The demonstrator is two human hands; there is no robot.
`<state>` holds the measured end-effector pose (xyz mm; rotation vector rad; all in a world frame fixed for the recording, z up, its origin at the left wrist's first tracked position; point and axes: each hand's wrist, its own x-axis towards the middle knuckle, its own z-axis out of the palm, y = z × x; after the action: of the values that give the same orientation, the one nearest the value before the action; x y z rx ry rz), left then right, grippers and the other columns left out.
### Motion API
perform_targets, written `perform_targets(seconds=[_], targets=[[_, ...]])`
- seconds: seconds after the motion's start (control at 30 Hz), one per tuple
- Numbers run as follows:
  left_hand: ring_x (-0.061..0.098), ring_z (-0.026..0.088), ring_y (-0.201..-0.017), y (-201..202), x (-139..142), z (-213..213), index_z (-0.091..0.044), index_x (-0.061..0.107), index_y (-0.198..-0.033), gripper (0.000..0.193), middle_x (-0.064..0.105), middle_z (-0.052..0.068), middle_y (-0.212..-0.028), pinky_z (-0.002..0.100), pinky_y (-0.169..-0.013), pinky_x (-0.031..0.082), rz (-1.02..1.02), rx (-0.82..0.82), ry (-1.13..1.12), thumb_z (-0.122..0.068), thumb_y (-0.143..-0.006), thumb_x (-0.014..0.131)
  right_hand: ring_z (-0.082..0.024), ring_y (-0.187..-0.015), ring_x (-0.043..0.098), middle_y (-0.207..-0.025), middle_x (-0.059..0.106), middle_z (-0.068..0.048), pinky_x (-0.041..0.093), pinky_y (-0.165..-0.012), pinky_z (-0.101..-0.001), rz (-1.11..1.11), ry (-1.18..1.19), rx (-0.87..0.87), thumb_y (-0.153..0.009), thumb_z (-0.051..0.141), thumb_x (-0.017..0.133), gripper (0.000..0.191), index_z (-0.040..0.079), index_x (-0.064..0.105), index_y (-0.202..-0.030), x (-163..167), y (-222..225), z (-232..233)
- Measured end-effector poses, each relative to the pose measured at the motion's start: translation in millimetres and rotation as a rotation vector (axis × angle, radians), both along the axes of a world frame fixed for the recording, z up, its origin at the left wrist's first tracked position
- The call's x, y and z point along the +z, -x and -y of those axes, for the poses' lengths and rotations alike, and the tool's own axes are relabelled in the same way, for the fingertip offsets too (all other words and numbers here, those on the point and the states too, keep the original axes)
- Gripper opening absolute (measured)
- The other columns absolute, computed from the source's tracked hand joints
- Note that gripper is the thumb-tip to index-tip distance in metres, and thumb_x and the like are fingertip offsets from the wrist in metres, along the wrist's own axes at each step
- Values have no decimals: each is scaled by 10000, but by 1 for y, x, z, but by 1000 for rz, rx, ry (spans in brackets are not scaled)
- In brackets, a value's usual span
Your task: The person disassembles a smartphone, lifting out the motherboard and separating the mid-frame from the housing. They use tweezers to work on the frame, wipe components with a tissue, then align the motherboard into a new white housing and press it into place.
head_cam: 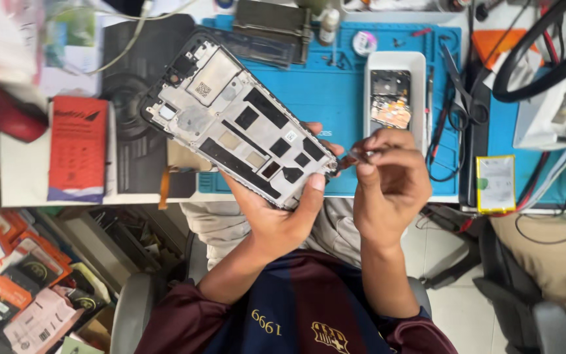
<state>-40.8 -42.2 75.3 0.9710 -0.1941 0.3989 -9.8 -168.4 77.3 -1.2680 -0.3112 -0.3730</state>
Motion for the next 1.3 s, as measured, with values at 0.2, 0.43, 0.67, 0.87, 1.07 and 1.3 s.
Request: perform_targets(seconds=[0.2, 0.43, 0.67, 0.87, 1.07, 1.3], targets=[[602, 321, -1290, -3, 11, 20, -270, -47, -1643, 960, 438, 252, -1510, 508, -1069, 548, -64, -39, 7, 143, -1038, 573, -245, -828, 698, -1065, 606, -162, 660, -745, -360, 268, 328, -326, -1042, -103, 629, 122, -2, 563, -1028, -5, 8, 16], [619, 296, -1200, -7, 9, 26, -360, -45, -1624, 956, 439, 270, -1526, 466, -1046, 556, 4, -29, -99, 143, -1077, 557, -318, -831, 743, -981, 632, -177, 681, -717, -395, 378, 502, -375, -887, -124, 754, 179, -34, 604, -926, 7, 1, 29], [655, 324, -1216, -8, 11, 30, -332, -8, -1680, 978, 477, 284, -1467, 450, -1019, 569, 22, 5, -166, 150, -1056, 572, -335, -881, 741, -997, 612, -185, 648, -773, -417, 393, 588, -368, -858, -123, 790, 163, -61, 655, -926, 15, 4, 32], [637, 387, -1251, -11, 20, 22, -228, 72, -1654, 905, 520, 299, -1382, 471, -1043, 592, -30, -40, -328, 160, -1002, 567, -333, -899, 744, -1004, 628, -205, 673, -777, -412, 399, 678, -329, -850, -157, 779, 161, -70, 696, -957, 25, 4, 36], [577, 282, -1303, -9, 17, 19, -234, -65, -1614, 856, 452, 274, -1513, 388, -1102, 515, 11, -87, -246, 131, -1092, 508, -310, -900, 757, -985, 667, -190, 658, -750, -342, 316, 835, -263, -821, -186, 764, 177, -70, 714, -945, 44, 3, 37], [540, 287, -1338, 4, 14, 26, -199, -124, -1631, 883, 446, 274, -1516, 409, -1150, 460, -94, -72, -96, 136, -1101, 497, -433, -985, 756, -928, 613, -169, 687, -864, -478, 340, 793, -274, -835, -247, 704, 185, -94, 638, -915, 40, -5, 21]])
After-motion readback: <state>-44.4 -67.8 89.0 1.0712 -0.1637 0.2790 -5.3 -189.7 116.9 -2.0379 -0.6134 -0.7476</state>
